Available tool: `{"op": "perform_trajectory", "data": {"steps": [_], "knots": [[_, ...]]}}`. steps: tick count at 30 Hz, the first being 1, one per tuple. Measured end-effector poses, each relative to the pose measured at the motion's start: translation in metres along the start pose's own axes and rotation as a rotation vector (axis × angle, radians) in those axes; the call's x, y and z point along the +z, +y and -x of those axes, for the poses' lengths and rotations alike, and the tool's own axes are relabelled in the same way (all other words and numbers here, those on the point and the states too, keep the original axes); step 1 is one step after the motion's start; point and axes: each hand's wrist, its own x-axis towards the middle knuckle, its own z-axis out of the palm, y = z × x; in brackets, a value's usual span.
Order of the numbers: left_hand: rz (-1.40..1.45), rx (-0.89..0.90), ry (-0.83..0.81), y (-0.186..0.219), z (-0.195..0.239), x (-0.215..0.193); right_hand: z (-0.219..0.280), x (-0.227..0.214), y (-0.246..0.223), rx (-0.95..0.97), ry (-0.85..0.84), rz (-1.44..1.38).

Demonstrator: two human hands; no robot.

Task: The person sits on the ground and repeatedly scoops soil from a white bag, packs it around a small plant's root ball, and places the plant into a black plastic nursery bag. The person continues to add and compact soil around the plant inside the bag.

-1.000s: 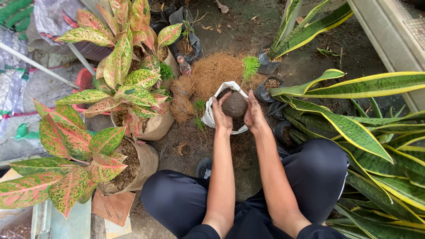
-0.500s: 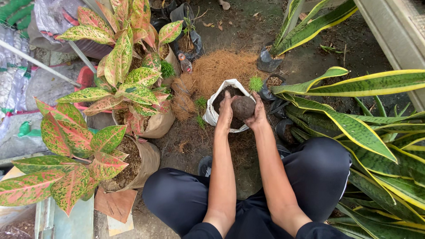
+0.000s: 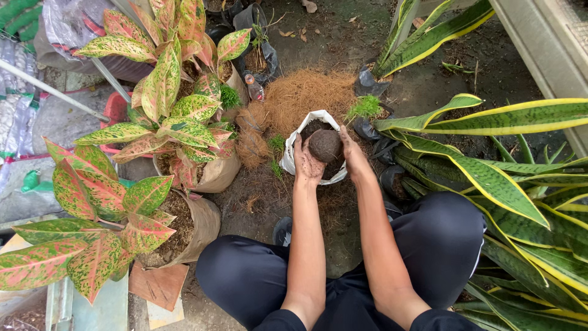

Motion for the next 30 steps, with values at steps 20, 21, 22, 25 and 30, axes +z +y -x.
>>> {"op": "perform_trajectory", "data": {"steps": [20,21,22,25,30], "knots": [[-0.581,0.285,0.128,0.025,-0.009,0.003,0.007,0.005,-0.011,0.069,-0.202,-1.336],[-0.608,0.279,0.168,0.021,-0.019,-0.002,0.007,0.005,-0.013,0.045,-0.241,-1.371],[-0.634,0.268,0.212,0.012,-0.026,-0.01,0.01,0.004,-0.013,0.067,-0.226,-1.392],[-0.898,0.146,0.296,-0.02,-0.052,-0.027,0.01,0.002,-0.012,0.103,-0.235,-1.419],[-1.539,0.302,0.026,-0.073,-0.058,-0.028,0.0,-0.005,0.004,0.069,-0.214,-1.326]]}}
